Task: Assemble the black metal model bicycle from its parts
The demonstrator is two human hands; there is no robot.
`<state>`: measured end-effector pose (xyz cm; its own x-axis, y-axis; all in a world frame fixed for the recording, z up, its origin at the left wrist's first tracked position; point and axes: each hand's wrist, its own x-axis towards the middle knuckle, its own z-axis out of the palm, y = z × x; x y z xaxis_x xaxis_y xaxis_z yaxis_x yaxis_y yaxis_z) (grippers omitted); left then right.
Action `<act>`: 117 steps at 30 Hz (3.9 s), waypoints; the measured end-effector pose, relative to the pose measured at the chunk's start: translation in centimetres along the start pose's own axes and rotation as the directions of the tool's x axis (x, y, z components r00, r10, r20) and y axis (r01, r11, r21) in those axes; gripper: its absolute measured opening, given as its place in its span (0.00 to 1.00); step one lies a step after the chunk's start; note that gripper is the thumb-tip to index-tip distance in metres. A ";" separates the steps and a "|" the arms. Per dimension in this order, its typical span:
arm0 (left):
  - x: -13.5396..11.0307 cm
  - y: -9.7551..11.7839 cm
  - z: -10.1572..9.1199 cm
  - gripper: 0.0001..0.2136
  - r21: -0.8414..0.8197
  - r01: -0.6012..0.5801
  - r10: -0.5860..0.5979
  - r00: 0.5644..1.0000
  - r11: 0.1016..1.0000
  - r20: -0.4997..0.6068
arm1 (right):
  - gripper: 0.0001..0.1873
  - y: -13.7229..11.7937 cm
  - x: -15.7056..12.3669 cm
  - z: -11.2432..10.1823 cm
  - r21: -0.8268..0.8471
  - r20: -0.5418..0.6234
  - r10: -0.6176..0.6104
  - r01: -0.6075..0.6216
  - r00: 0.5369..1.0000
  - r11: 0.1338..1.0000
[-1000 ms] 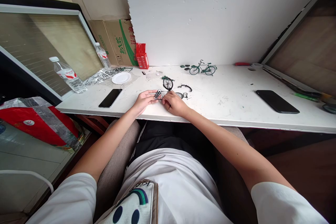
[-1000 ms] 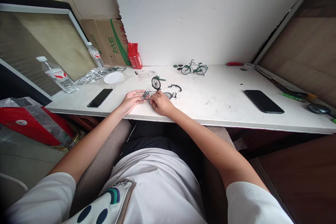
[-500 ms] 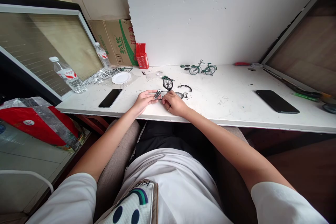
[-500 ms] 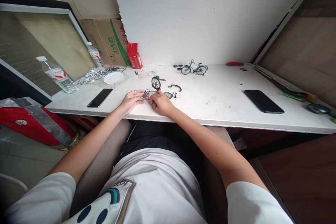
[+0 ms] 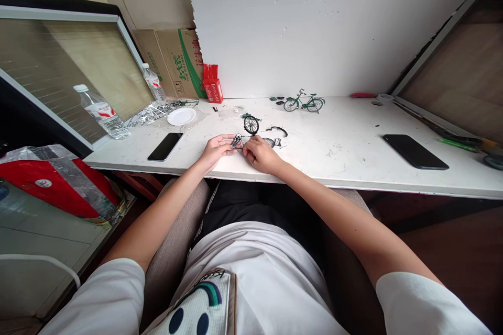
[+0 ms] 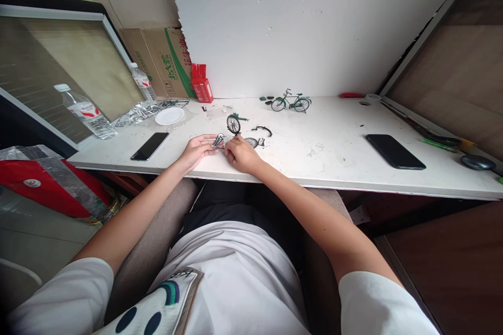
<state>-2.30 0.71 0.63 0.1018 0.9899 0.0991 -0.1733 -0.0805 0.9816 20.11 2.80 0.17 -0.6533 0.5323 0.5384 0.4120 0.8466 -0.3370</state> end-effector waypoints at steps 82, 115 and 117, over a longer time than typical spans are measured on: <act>-0.1 0.0 0.4 0.18 0.053 -0.012 0.014 1.000 0.999 -0.025 | 0.12 -0.2 0.0 -0.1 -0.031 0.003 0.013 -0.013 1.000 0.999; -0.2 0.2 0.7 0.18 0.070 -0.010 0.013 0.999 0.998 -0.041 | 0.12 -0.2 -0.1 -0.2 -0.018 0.004 0.022 -0.022 1.000 1.000; -0.3 0.3 0.8 0.18 0.070 -0.011 0.014 0.999 0.997 -0.036 | 0.12 -0.3 0.0 -0.2 -0.016 0.003 0.024 -0.024 1.000 1.000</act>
<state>-1.63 0.29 1.02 0.0640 0.9922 0.1067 -0.1050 -0.0996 0.9895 20.16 2.56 0.38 -0.6450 0.5522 0.5283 0.4374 0.8336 -0.3373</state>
